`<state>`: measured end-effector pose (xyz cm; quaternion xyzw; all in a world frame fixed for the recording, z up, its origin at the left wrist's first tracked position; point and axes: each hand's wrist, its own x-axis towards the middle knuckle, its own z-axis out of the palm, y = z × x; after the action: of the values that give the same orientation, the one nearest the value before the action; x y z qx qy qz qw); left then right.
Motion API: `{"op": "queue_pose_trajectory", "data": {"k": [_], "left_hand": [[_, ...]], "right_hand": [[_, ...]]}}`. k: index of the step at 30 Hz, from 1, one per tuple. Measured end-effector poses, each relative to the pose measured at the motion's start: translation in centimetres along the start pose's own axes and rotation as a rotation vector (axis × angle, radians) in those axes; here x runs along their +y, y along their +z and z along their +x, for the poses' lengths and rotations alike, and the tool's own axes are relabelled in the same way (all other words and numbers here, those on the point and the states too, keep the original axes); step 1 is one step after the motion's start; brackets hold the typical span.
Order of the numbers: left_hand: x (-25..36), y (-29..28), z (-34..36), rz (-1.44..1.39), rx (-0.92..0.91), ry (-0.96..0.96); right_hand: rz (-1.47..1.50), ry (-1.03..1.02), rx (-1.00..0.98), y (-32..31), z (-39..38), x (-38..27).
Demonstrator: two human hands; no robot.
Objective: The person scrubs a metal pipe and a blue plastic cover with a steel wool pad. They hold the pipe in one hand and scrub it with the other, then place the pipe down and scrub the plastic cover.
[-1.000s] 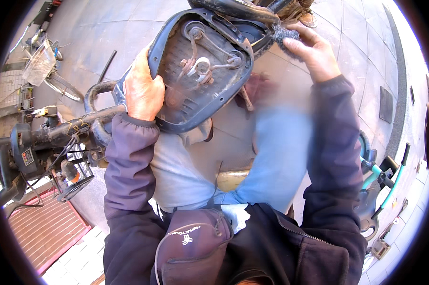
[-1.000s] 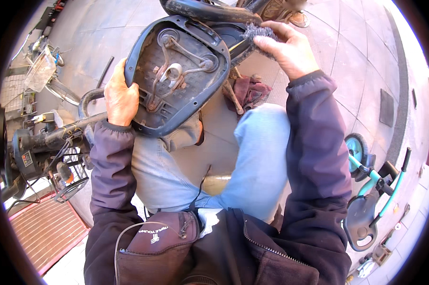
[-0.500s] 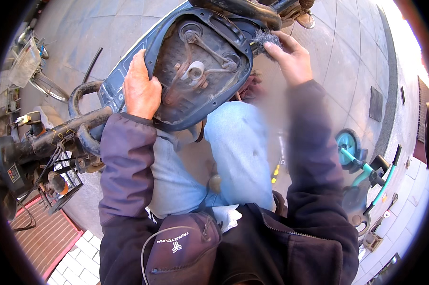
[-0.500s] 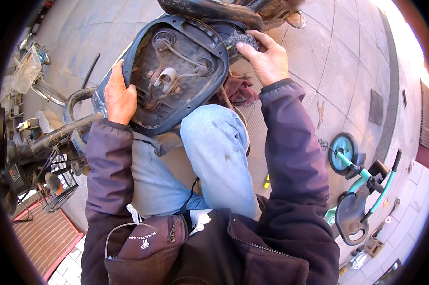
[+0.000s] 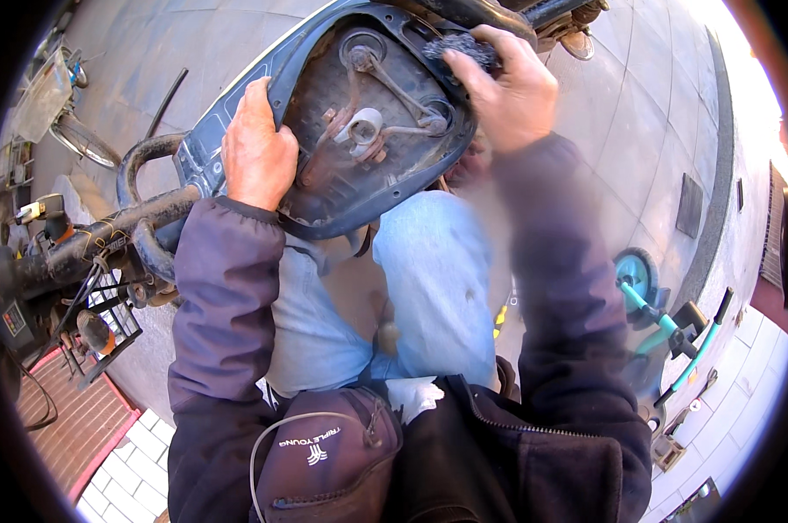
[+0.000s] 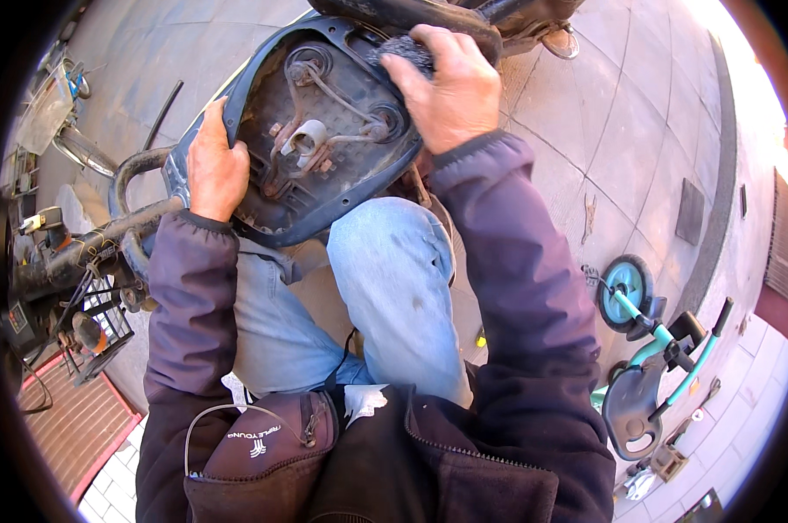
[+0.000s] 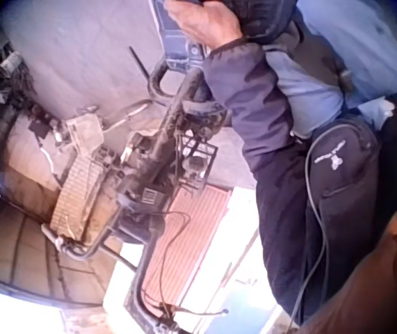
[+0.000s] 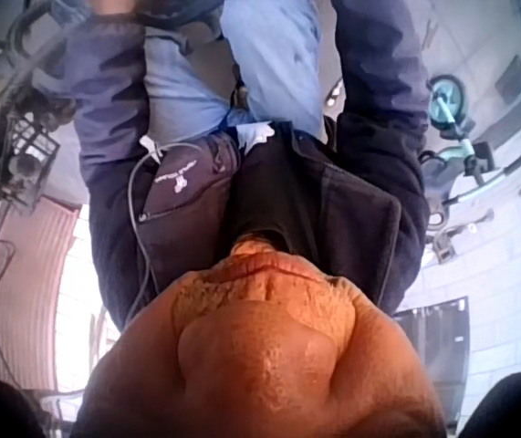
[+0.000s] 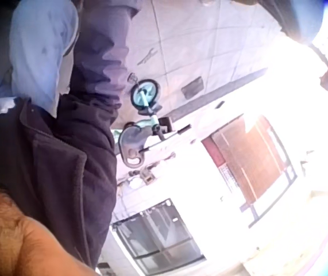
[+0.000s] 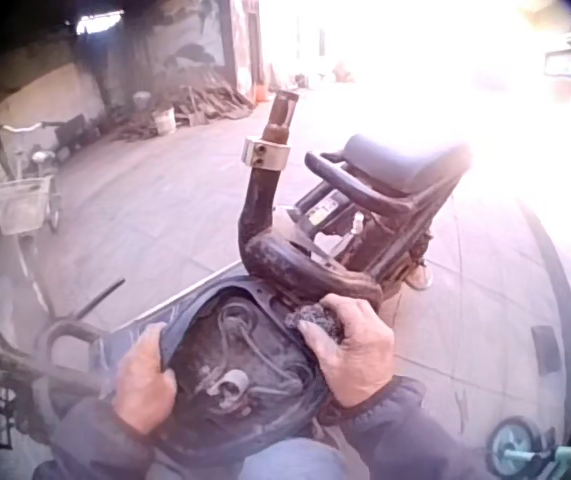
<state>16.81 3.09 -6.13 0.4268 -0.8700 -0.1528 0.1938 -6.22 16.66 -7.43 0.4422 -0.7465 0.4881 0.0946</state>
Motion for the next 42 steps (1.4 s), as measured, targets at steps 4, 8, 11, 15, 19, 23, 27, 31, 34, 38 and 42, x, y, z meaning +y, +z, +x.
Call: {"op": "queue_pose_trajectory", "data": {"k": [4, 8, 11, 15, 19, 23, 27, 31, 34, 38, 42], "left_hand": [[0.2, -0.2, 0.0, -0.012, 0.008, 0.004], [0.3, 0.0, 0.0, -0.023, 0.029, 0.040], [0.3, 0.2, 0.1, -0.017, 0.027, 0.046], [0.3, 0.0, 0.0, -0.007, 0.013, 0.006], [-0.9, 0.9, -0.4, -0.046, 0.035, 0.131], [0.1, 0.6, -0.7, -0.071, 0.075, 0.049], [0.5, 0.1, -0.8, -0.102, 0.038, -0.038], [0.8, 0.1, -0.7, -0.090, 0.036, -0.037], [1.1, 0.3, -0.6, -0.101, -0.008, -0.067], [1.1, 0.3, -0.6, -0.106, 0.004, -0.046], [1.1, 0.3, -0.5, -0.080, -0.034, -0.079]], "right_hand": [[-0.073, -0.124, 0.001, 1.1, -0.7, -0.5], [-0.011, 0.017, -0.200, -1.4, -0.4, 0.1], [-0.113, -0.031, -0.093, -2.6, -0.7, 0.0], [0.046, 0.049, -0.132, -2.5, -1.0, -2.5], [0.028, -0.183, -0.230, -1.6, -0.2, -3.8], [-0.114, -0.353, -0.396, -2.2, 1.0, -4.3], [-0.190, -0.419, -0.534, -2.3, 1.4, -4.6], [-0.226, -0.505, -0.496, -1.4, 2.4, -4.2], [-0.202, -0.539, -0.425, -0.3, 2.2, -3.3], [-0.280, -0.537, -0.598, -0.4, 2.7, -4.0], [-0.445, -0.637, -0.724, -0.6, 3.4, -4.7]]}}
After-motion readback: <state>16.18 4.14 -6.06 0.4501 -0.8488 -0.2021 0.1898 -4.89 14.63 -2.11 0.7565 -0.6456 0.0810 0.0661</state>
